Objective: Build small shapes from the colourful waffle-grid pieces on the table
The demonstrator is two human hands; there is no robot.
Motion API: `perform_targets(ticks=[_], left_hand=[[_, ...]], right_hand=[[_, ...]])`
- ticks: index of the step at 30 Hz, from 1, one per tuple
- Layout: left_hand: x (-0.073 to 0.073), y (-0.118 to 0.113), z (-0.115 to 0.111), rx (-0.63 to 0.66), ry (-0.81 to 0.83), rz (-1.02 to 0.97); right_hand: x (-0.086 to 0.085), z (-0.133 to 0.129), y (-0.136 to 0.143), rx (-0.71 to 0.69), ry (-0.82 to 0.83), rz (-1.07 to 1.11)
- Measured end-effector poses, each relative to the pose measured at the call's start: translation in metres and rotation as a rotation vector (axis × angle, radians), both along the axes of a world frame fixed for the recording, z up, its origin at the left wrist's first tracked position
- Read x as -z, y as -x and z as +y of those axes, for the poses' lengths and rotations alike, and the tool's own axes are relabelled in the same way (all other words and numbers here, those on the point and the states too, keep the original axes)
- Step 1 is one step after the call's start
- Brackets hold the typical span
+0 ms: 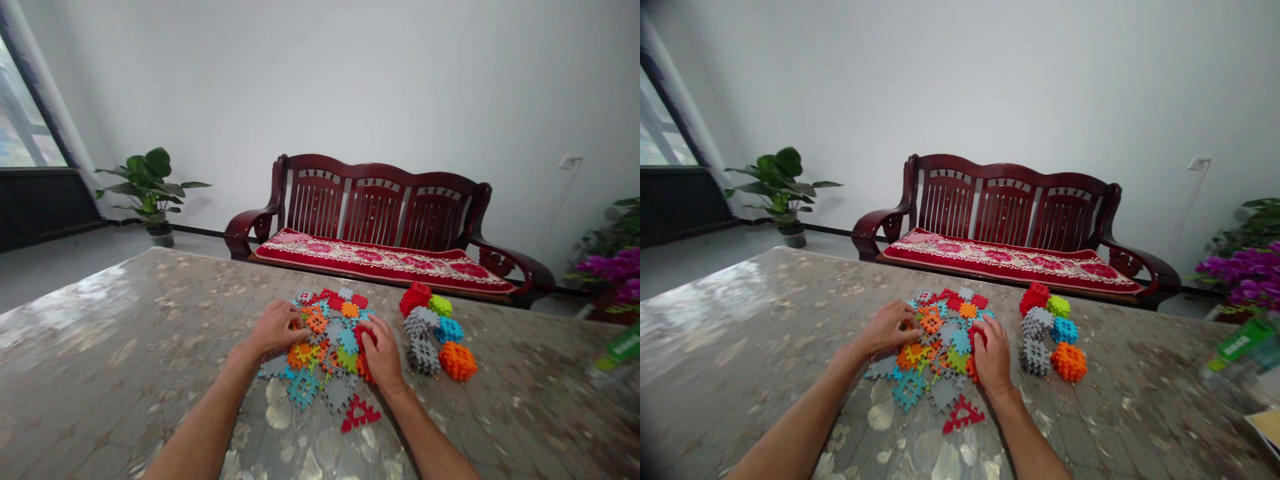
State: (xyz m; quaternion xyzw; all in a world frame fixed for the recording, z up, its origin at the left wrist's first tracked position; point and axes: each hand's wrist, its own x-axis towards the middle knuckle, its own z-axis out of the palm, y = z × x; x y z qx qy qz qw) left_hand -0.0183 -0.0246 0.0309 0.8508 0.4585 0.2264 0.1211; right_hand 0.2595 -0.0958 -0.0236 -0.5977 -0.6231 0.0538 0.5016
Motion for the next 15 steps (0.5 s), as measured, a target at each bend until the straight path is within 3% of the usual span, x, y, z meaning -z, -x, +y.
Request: perform_targets(ticks=[9,15], left_hand=[[0.0032,-0.0079,0.0005,-0.041,0.050,-0.045],[0.0030,-0.0101,0.0054,0.039,0.193,-0.121]], right_hand=[[-0.0015,-0.0018,0.0060,-0.003,0.001,-0.094],[-0.0063,-0.0028,0.0073,-0.013,0.025,-0.095]])
